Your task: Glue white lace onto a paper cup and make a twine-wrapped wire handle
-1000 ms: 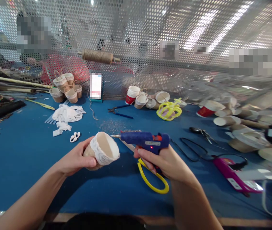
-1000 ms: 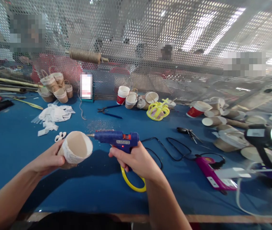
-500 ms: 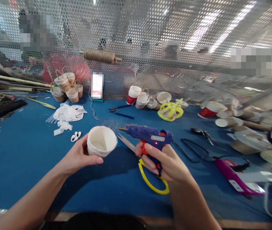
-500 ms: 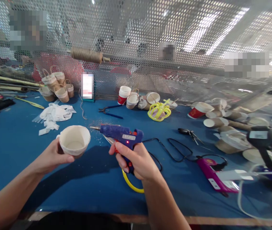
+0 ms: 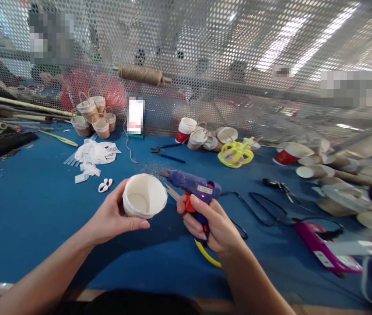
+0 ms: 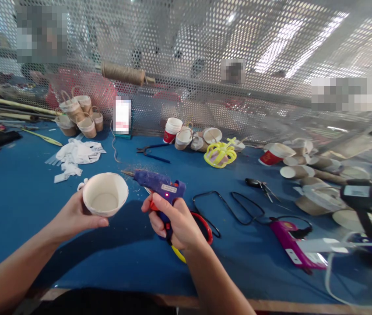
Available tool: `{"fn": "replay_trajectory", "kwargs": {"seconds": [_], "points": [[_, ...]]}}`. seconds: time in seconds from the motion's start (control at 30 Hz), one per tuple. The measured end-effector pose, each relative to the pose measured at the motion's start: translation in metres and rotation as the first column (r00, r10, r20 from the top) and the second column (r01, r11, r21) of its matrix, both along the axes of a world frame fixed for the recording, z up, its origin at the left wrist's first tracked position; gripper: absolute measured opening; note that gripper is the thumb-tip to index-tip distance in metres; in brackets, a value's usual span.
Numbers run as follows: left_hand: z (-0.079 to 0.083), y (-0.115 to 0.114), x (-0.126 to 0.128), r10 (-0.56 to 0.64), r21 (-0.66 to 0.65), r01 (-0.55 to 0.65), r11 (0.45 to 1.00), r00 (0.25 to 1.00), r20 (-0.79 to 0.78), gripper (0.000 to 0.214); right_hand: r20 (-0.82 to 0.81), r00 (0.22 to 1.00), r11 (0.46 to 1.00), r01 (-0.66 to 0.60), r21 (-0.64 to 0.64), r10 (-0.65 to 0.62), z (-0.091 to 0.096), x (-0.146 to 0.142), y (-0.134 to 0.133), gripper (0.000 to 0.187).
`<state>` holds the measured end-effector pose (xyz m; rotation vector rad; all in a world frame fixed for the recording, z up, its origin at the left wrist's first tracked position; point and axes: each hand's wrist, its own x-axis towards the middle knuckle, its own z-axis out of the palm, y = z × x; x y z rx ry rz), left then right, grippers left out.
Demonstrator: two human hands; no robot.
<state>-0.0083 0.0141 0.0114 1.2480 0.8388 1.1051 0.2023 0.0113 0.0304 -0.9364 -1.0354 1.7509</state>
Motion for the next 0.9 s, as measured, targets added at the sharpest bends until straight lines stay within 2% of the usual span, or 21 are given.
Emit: {"fn": "replay_trajectory", "kwargs": {"seconds": [0.23,0.43,0.57,0.77,0.83,0.9], "points": [[0.001,0.001,0.0,-0.08,-0.058,0.082,0.995,0.996,0.044,0.067,0.02,0.998,0.998,-0.059,0.006,0.058,-0.001,-0.002,-0.001,0.032],[0.0,0.001,-0.003,-0.114,-0.05,0.115,0.992,0.993,0.028,0.071,0.25,0.968,0.985,-0.047,0.168,0.004,0.0,0.002,-0.003,0.031],[0.002,0.002,-0.003,-0.083,-0.007,0.083,0.997,0.993,-0.084,0.068,0.459,0.886,0.964,-0.063,0.258,-0.065,0.005,0.007,-0.003,0.03],[0.0,0.004,-0.001,0.017,0.113,0.013,0.994,0.967,-0.255,0.062,0.689,0.714,0.976,-0.038,0.216,-0.124,0.013,0.012,-0.002,0.029],[-0.002,0.005,-0.001,0.045,0.145,-0.003,0.989,0.958,-0.282,0.061,0.671,0.729,0.975,-0.022,0.222,-0.137,0.014,0.014,-0.002,0.029],[-0.002,0.005,-0.001,0.064,0.14,-0.025,0.99,0.957,-0.283,0.06,0.58,0.804,0.969,-0.015,0.246,-0.134,0.015,0.017,-0.002,0.03]]}}
